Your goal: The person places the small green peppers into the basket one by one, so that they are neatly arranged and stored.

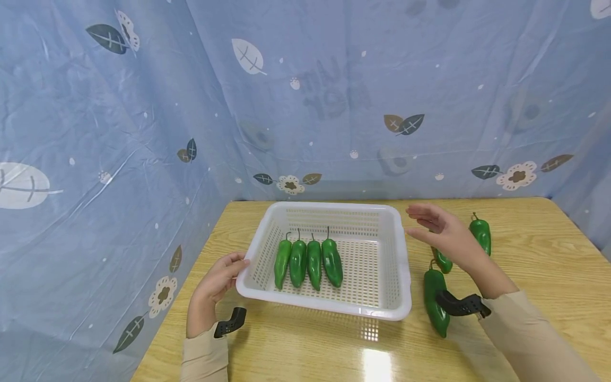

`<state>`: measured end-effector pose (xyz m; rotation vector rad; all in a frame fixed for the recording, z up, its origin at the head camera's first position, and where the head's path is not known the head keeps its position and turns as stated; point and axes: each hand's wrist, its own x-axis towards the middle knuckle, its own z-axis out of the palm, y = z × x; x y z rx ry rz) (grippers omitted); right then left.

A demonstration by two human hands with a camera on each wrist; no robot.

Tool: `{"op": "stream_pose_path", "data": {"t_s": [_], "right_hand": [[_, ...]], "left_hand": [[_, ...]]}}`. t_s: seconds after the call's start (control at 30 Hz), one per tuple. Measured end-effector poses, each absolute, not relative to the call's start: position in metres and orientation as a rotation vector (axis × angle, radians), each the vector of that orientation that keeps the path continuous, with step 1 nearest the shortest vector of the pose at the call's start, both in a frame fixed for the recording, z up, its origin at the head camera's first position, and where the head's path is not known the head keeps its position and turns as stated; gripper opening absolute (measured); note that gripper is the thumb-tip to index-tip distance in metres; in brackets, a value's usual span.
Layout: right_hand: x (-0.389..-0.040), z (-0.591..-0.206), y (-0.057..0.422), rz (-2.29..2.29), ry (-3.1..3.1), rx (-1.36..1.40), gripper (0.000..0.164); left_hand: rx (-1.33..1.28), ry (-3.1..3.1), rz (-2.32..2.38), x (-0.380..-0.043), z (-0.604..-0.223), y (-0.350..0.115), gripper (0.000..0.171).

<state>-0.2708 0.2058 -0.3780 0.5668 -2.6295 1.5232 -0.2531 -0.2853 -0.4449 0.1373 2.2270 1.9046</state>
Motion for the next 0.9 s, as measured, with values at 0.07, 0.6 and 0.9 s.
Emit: {"op": "stream_pose_path", "data": {"t_s": [0.07, 0.6, 0.9], "right_hand": [[-0.266, -0.387, 0.216, 1.535, -2.629, 0.55, 0.048], [-0.241, -0.453, 0.249, 1.402, -2.715, 0.433, 0.049], [-0.23, -0.477, 0.255, 1.442, -2.715, 0.413, 0.05]], "left_hand": [[0.141, 2.228, 1.901, -0.253, -0.445, -0.285, 0.039], [0.188, 2.199, 1.905, -0.255, -0.445, -0.286, 0.041], [0.169, 2.195, 1.901, -0.254, -0.443, -0.286, 0.042]]}}
